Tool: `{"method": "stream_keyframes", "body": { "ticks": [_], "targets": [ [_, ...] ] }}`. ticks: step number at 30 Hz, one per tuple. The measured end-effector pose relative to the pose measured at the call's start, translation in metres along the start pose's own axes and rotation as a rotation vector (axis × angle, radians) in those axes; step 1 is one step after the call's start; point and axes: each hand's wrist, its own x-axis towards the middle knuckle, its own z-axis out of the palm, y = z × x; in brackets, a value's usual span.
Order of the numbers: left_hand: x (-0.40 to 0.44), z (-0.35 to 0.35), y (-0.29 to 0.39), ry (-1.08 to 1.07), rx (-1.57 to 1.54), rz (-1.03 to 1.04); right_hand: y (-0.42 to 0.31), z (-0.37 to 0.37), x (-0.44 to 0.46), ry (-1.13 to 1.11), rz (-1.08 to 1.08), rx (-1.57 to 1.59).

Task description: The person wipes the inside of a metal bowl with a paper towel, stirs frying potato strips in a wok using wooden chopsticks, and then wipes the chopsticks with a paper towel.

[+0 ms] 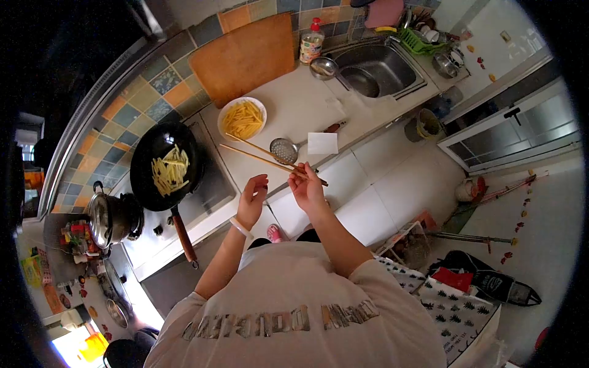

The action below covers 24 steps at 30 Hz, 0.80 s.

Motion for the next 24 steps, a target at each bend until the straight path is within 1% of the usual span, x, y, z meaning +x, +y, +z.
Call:
{"method": "stream_keyframes", "body": {
  "ticks": [5, 7, 10, 11, 13, 14, 15, 16, 18, 21, 24],
  "targets": [
    [0.034, 0.054, 0.017, -0.074, -0.174, -0.060, -0.034, 0.008, 0.003, -0.078, 0.000, -0.010],
    [0.053, 0.080, 0.007, -0.091, -0.224, -0.050, -0.062, 0.002, 0.012, -0.005, -0.057, -0.021],
    [0.077, 0.111, -0.041, -0.165, -0.184, -0.127, -0.112, -0.023, 0.031, 0.066, -0.132, -0.028],
    [0.086, 0.121, -0.067, -0.141, -0.091, -0.128, -0.132, -0.037, 0.037, 0.104, -0.140, -0.041],
    [0.110, 0.136, -0.127, -0.065, 0.044, -0.124, -0.168, -0.068, 0.048, 0.153, -0.159, -0.048],
    [0.115, 0.142, -0.146, -0.027, 0.112, -0.129, -0.182, -0.085, 0.050, 0.151, -0.166, -0.069],
    [0.121, 0.151, -0.151, 0.050, 0.183, -0.160, -0.196, -0.095, 0.047, 0.176, -0.161, -0.056],
    [0.128, 0.159, -0.154, 0.121, 0.238, -0.243, -0.209, -0.102, 0.046, 0.193, -0.158, -0.046],
    [0.143, 0.174, -0.163, 0.264, 0.289, -0.326, -0.231, -0.111, 0.043, 0.224, -0.132, -0.053],
    [0.161, 0.186, -0.179, 0.439, 0.496, -0.312, -0.262, -0.116, 0.039, 0.208, -0.105, -0.092],
    [0.173, 0.213, -0.138, 0.612, 0.672, -0.524, -0.285, -0.111, 0.035, 0.174, -0.099, -0.112]
  ]
}}
